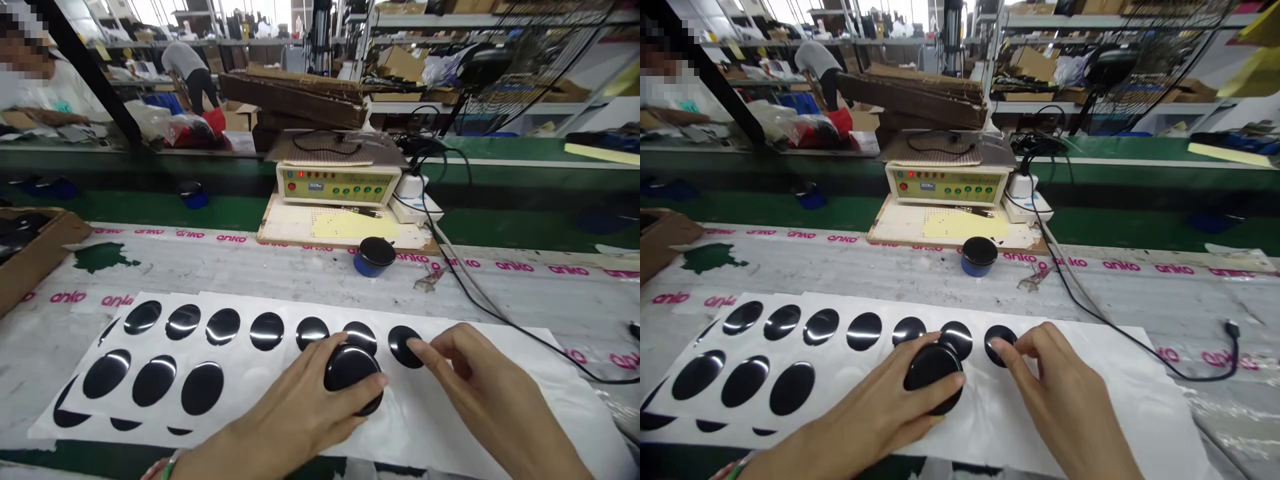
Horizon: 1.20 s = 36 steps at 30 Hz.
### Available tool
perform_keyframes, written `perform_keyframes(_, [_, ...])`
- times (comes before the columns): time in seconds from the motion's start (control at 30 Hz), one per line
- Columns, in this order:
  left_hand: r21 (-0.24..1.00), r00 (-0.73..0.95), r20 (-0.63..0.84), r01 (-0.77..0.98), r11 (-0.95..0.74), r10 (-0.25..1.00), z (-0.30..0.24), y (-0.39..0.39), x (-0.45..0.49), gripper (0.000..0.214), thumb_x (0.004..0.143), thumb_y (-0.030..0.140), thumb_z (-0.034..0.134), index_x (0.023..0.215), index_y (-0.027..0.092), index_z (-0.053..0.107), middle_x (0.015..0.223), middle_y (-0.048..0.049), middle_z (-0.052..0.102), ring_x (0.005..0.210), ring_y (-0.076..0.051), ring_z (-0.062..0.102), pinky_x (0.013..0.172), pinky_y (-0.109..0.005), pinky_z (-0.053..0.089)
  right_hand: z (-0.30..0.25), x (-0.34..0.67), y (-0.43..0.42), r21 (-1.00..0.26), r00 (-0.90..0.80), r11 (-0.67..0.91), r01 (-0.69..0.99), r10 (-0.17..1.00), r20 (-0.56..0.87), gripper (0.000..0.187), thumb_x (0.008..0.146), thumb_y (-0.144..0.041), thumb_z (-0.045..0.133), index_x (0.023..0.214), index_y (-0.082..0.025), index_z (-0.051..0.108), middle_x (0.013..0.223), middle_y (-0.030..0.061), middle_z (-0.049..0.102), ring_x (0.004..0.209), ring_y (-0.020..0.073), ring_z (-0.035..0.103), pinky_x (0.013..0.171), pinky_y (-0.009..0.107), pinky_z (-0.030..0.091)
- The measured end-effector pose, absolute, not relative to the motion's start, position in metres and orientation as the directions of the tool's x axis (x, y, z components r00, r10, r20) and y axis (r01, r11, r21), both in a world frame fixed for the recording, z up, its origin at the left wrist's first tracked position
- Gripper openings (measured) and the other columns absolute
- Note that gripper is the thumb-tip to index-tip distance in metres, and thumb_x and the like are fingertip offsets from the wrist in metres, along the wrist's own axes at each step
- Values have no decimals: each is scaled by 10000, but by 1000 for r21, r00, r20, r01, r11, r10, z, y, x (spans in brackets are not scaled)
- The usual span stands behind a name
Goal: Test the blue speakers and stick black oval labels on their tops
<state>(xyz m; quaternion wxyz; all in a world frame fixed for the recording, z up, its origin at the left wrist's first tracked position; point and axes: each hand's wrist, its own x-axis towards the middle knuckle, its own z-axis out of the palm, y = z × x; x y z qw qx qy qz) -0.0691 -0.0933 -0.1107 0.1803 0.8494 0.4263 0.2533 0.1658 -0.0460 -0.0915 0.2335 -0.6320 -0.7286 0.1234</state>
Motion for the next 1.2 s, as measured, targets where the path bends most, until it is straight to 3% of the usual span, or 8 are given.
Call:
perform_keyframes(0.17, [493,253,353,768,-409,901,-102,-45,-94,409,872,327,601,1274,346,527,1245,-33,576,1049,-188,633,860,-301,561,-107,188,-41,-534,-271,327,779,945,184,335,836,-537,532,1014,-266,621,1051,64,631,803,216,656,596,295,535])
perform_keyframes(0.27, [460,104,457,822,-335,884,-89,31,-141,341,906,306,557,1241,248,545,1363,-85,476,1170,-248,536,964,-467,478,-115,190,-43,-546,-363,325,772,931,41,310,899,-396,473,1184,-303,554,1316,47,513,1087,234,590,822,323,519])
perform_keyframes(0.33, [469,-32,522,845,-256,852,-78,81,-176,350,913,321,551,1238,192,528,1314,-93,509,1137,-259,541,942,-478,474,-111,190,-42,-555,-431,325,766,900,-68,314,917,-305,431,1219,-317,514,1371,27,456,1161,221,540,905,325,478])
perform_keyframes(0.57, [502,-94,633,805,-315,768,-54,138,-195,307,898,318,579,1181,202,557,1219,-75,576,1056,-245,579,857,-449,517,-78,188,-20,-551,-608,405,730,753,-252,392,844,-130,448,1169,-348,478,1283,-16,468,950,202,594,774,323,466])
perform_keyframes(0.73, [479,219,588,682,-553,779,-77,109,-91,391,904,333,563,1268,203,506,1382,-106,454,1207,-275,492,991,-518,424,-75,181,-12,-527,-651,458,716,712,-265,484,795,-71,460,1195,-343,451,1235,-16,475,935,212,578,759,319,437])
perform_keyframes(0.83, [528,432,454,574,-626,779,-88,88,-39,438,836,334,660,1240,211,546,1290,-85,555,1149,-248,553,974,-465,462,-75,177,-12,-505,-658,480,717,705,-264,471,784,-60,457,1169,-332,451,1212,-15,477,901,204,573,723,304,421])
perform_keyframes(1.03, [692,304,353,551,-466,885,-89,-6,-37,538,858,344,621,1352,295,411,1336,-73,503,1236,-217,497,1042,-396,431,-74,176,-8,-505,-690,517,691,680,-248,477,721,-45,492,1132,-282,442,1184,0,481,882,198,557,710,293,400])
perform_keyframes(1.2, [825,169,134,527,-204,976,-117,-69,-58,502,810,269,673,1276,332,496,1356,-74,440,1278,-258,465,1058,-428,417,-70,178,-4,-521,-724,539,662,641,-255,378,734,-48,518,1039,-268,475,1104,-16,485,808,164,535,687,276,398])
